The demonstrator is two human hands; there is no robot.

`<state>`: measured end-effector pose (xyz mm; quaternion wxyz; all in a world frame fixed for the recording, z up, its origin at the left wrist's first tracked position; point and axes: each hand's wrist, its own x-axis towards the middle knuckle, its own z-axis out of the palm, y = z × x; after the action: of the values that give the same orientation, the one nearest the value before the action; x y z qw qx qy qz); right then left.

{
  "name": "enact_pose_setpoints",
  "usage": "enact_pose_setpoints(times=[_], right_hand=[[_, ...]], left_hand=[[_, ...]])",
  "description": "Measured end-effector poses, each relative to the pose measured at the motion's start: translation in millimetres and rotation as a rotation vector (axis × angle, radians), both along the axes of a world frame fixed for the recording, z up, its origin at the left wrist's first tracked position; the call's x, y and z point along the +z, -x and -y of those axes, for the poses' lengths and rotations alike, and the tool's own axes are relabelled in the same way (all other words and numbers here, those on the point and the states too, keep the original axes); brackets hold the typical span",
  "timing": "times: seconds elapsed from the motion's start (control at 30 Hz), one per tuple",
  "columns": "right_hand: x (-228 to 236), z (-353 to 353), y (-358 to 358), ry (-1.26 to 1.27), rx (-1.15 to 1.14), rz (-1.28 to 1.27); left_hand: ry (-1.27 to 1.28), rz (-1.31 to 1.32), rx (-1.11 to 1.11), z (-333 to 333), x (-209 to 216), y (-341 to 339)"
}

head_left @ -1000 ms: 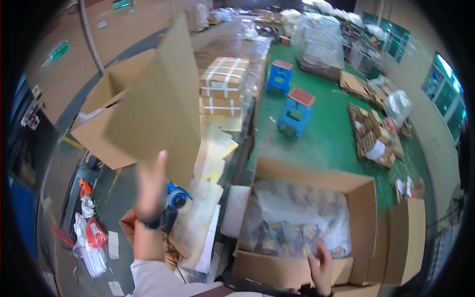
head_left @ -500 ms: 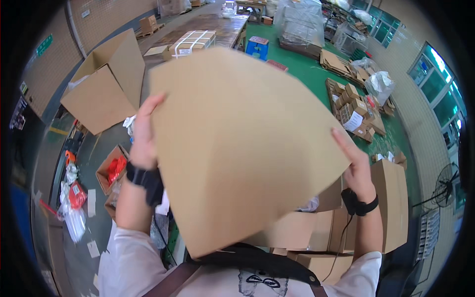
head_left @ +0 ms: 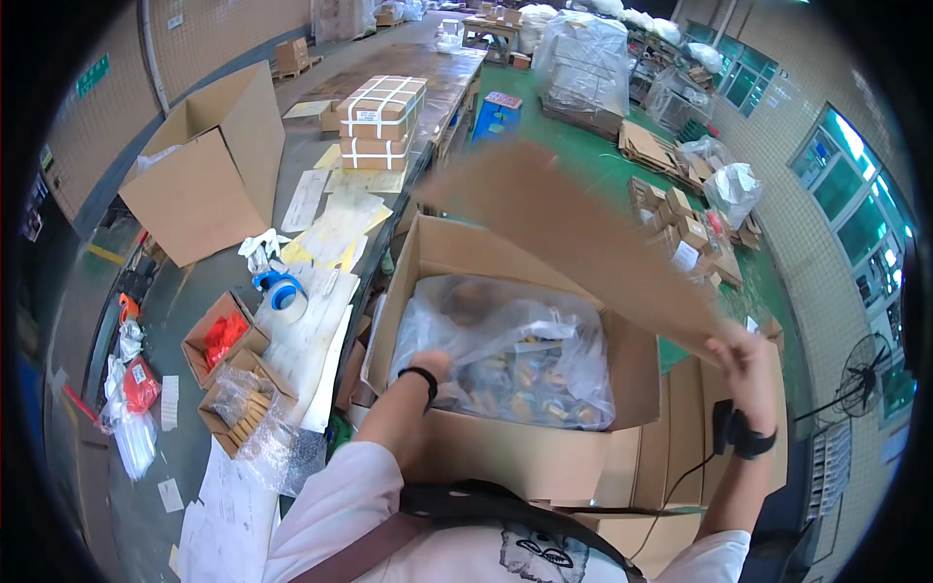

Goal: The person packs small red and beige items into a large cardboard box lined with a plastic bag. They place the items into a grid-like insert inside the box, arranging them one by one. Finally, the person folds the flaps of the cardboard box to close it.

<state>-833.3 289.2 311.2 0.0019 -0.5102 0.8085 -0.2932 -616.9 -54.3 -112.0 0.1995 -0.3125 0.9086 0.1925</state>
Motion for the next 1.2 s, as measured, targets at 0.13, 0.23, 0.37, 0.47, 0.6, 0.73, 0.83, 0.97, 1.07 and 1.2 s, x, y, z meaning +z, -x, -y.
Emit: enact_pose_setpoints(times=[0.13,0.23,0.37,0.47,0.6,0.73,0.83,0.97,1.07,1.2], right_hand=[[-50.8,36.6,-26.8,-0.123,0.13,-0.137],[-98.5,61.5,-21.6,-0.216,0.046,-0.168],[-130.6,50.1,-16.7,-0.138,0.077,-0.276],[-103.0,38.8,-29.9,-0.215,0.054,-0.289],[-66.6,50.1,-43.7,-0.259,0.032,-0.333],[-56.9,48.8,-22.6,-0.221,-0.02,-0.349],[-18.9,51.4,-32.6,-0.209,0.066,-0.331],[-31.5,68.1,-27.2,-0.3,0.075,-0.469],[-92.2,103.9,-17.9,-0.251,0.131,-0.57],[-242.1,127.6,3.7,-0.584,0.107,-0.472]], left_hand=[[0.05,0.066,-0.133,-41.5,37.5,-14.6],[0.008,0.03,-0.081,-24.4,8.2,-42.1],[0.02,0.026,-0.132,-13.4,-12.5,-68.3],[-0.12,0.038,-0.073,-15.7,-0.9,-72.8],[-0.019,0.033,-0.103,-16.1,-24.3,-91.2],[0.036,0.022,-0.112,-24.9,-31.4,-74.7],[0.048,-0.122,0.047,-19.4,-64.1,-97.8],[0.027,0.051,-0.077,-28.8,-37.0,-83.2],[0.042,0.057,-0.052,-31.3,-20.1,-81.7],[0.05,0.101,-0.115,-35.5,18.3,-71.5]])
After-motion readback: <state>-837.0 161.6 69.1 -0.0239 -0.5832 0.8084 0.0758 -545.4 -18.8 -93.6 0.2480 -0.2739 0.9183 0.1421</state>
